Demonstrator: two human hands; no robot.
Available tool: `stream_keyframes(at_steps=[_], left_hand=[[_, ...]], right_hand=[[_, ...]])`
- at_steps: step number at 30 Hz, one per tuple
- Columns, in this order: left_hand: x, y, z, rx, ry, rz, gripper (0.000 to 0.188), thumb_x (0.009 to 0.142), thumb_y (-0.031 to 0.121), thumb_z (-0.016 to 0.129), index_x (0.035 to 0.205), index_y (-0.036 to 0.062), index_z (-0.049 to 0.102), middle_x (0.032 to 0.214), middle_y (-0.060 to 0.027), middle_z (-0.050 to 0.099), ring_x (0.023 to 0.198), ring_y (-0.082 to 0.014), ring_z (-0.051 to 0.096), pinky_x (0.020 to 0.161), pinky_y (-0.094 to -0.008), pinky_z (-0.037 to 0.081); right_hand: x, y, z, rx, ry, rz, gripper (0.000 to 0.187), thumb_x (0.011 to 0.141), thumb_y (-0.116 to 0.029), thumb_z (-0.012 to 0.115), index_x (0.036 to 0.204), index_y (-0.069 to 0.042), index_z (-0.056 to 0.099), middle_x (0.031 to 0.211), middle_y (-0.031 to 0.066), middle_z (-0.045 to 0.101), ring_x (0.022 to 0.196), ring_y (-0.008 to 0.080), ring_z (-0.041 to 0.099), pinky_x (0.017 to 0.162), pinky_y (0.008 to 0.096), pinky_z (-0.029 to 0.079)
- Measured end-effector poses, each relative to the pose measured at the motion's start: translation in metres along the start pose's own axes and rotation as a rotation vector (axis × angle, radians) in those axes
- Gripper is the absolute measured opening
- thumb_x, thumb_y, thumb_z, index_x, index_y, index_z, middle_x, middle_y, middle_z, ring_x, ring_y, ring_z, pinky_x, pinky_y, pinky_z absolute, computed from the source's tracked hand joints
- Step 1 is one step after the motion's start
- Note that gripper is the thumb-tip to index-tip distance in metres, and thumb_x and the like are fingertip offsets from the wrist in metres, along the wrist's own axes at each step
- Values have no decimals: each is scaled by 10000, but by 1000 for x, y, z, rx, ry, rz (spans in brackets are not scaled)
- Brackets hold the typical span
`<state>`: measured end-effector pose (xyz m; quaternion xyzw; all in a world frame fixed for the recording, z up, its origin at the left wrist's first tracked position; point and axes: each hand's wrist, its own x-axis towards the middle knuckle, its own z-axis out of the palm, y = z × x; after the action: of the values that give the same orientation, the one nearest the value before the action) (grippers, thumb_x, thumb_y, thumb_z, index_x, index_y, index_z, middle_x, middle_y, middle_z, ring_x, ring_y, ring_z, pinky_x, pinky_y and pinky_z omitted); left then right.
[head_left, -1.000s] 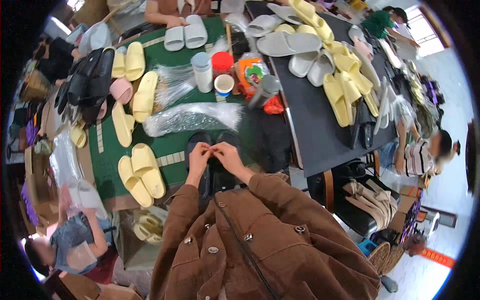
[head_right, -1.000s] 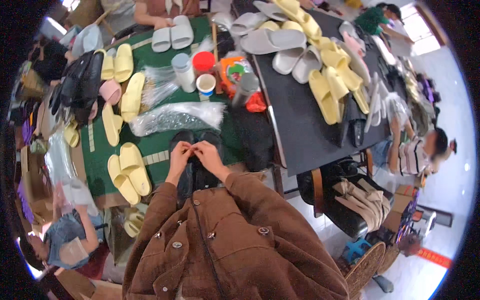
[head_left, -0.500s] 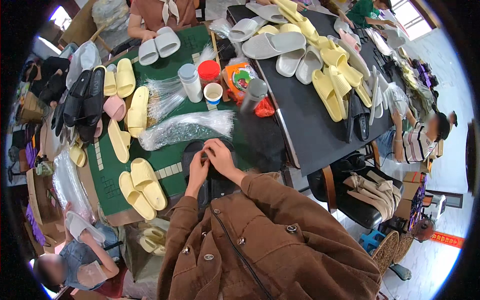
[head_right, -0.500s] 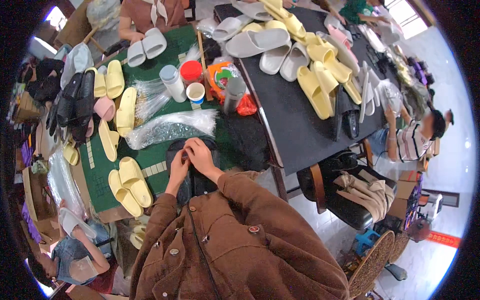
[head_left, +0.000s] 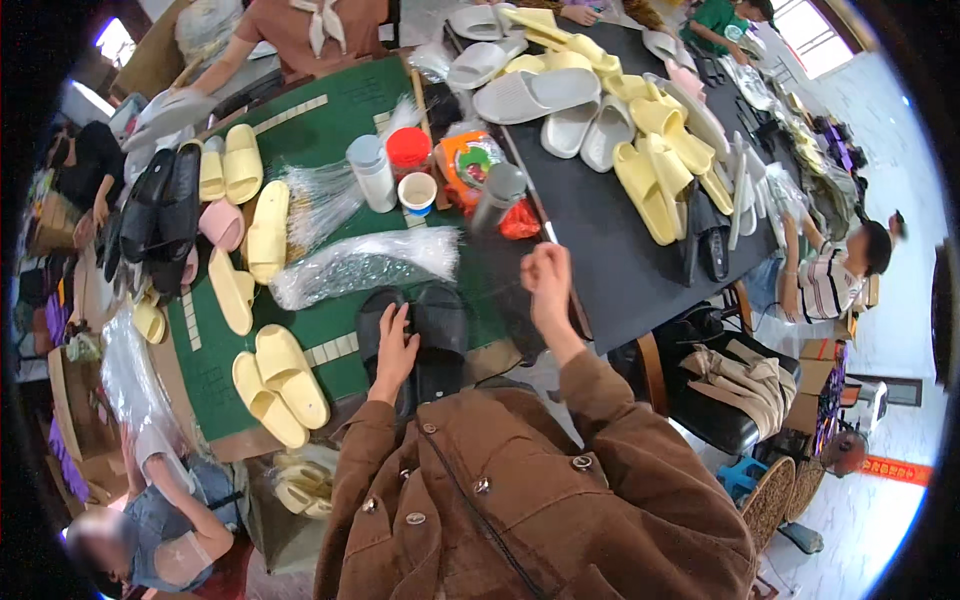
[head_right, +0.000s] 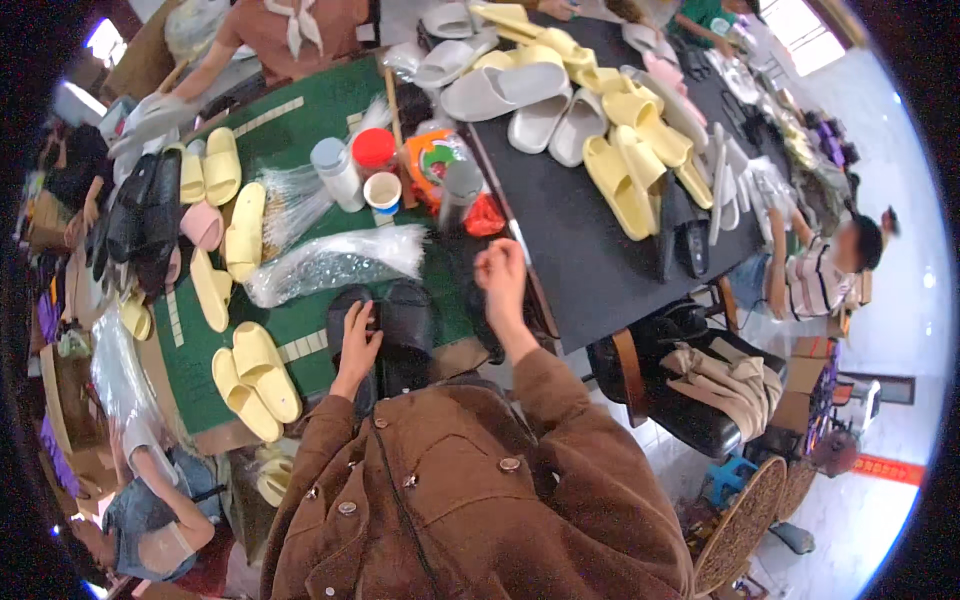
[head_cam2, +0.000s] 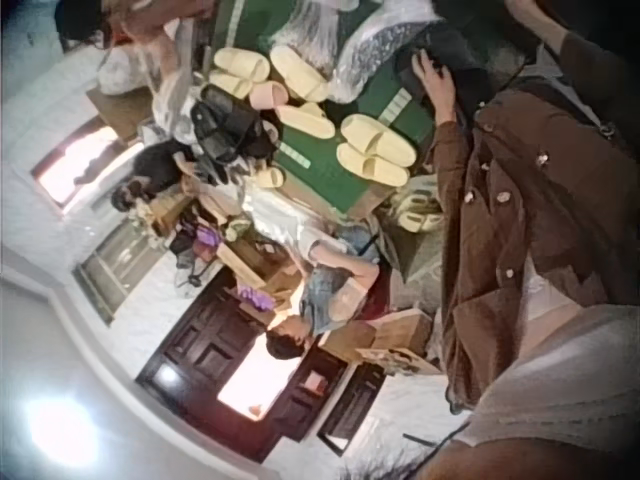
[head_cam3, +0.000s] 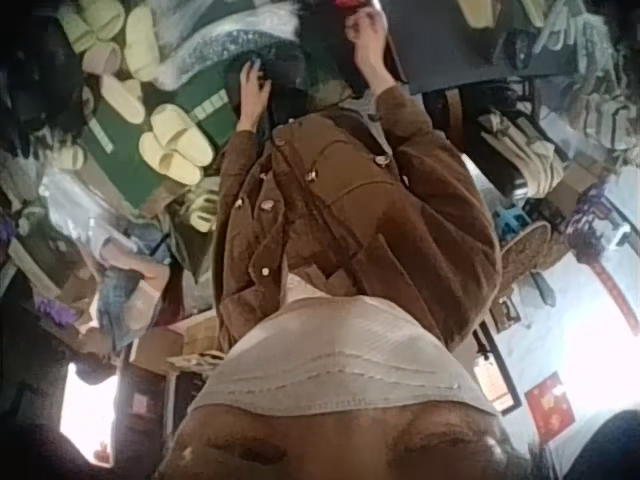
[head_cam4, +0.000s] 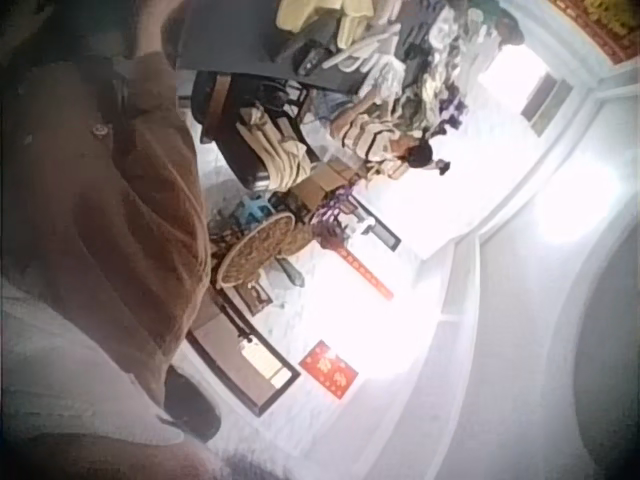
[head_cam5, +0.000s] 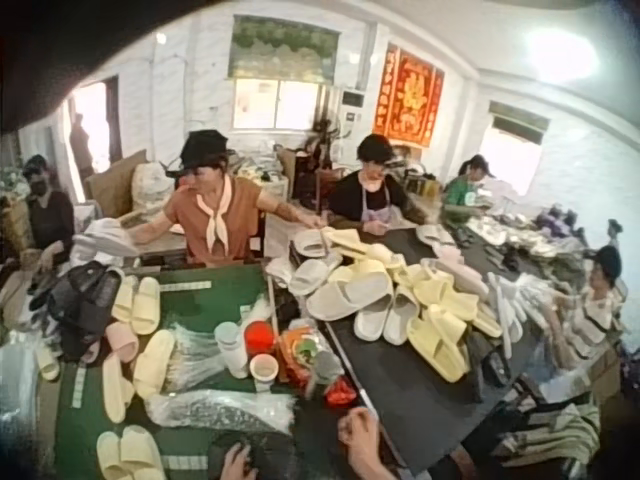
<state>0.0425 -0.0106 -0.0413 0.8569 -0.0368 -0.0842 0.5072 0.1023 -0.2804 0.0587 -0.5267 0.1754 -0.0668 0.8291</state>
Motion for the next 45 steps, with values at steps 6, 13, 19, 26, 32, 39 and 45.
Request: stream_keyframes(at_steps=[6, 13, 19, 26, 32, 39, 45], left_hand=[[-9, 33, -8, 303, -141, 173, 646, 817, 15, 609, 1384, 229, 386, 1434, -147, 273, 1166, -335, 408, 936, -419, 410], [-25, 47, -7, 284, -95, 213, 434, 783, 49, 622, 1190, 137, 499, 1341, -159, 358, 1202, -373, 365, 995, -481, 321], [-47, 46, -13, 545, -146, 310, 289, 775, 167, 661, 1056, 111, 625, 1416, -150, 273, 1350, -384, 155, 1084, -576, 117], [-50, 35, -3, 829, -153, 197, 378, 729, 192, 707, 1033, 10, 576, 1479, -102, 197, 1381, -339, 110, 1050, -640, 107], [-46, 36, 7, 834, -69, 132, 349, 711, 125, 653, 1020, -1, 553, 1480, -79, 213, 1390, -309, 115, 1059, -626, 84], [-51, 29, 3, 858, -60, 127, 339, 744, 109, 635, 1048, -11, 544, 1486, -95, 194, 1389, -329, 107, 1057, -624, 81], [-51, 33, 1, 831, -54, 144, 373, 728, 93, 644, 1065, -14, 526, 1485, -100, 195, 1386, -337, 117, 1056, -620, 78]], right_hand=[[38, -65, -185, -531, 634, -564, 102, 914, -87, 425, 977, -50, 495, 746, 27, 504, 654, 112, 472, 645, 269, 416], [85, -139, -292, -1033, 837, -431, 286, 871, -183, 526, 1092, -10, 584, 990, 81, 644, 871, 204, 603, 800, 331, 447], [148, -156, -313, -561, 669, -96, 288, 810, -305, 680, 907, -44, 606, 673, 18, 549, 603, 159, 530, 551, 286, 407], [165, -146, -305, -448, 696, -136, 309, 829, -269, 670, 661, -86, 486, 617, -42, 371, 546, 92, 314, 510, 282, 266], [78, -126, -265, -610, 562, -476, 341, 861, -173, 612, 656, -99, 349, 672, -57, 280, 635, 71, 271, 567, 252, 259], [-41, -78, -179, -866, 152, -250, 330, 840, -169, 637, 686, -46, 372, 661, -47, 327, 641, 65, 327, 537, 253, 294], [-56, -52, -177, -1160, 221, -195, 315, 835, -250, 636, 757, -2, 459, 653, 87, 442, 566, 222, 424, 549, 333, 357]])
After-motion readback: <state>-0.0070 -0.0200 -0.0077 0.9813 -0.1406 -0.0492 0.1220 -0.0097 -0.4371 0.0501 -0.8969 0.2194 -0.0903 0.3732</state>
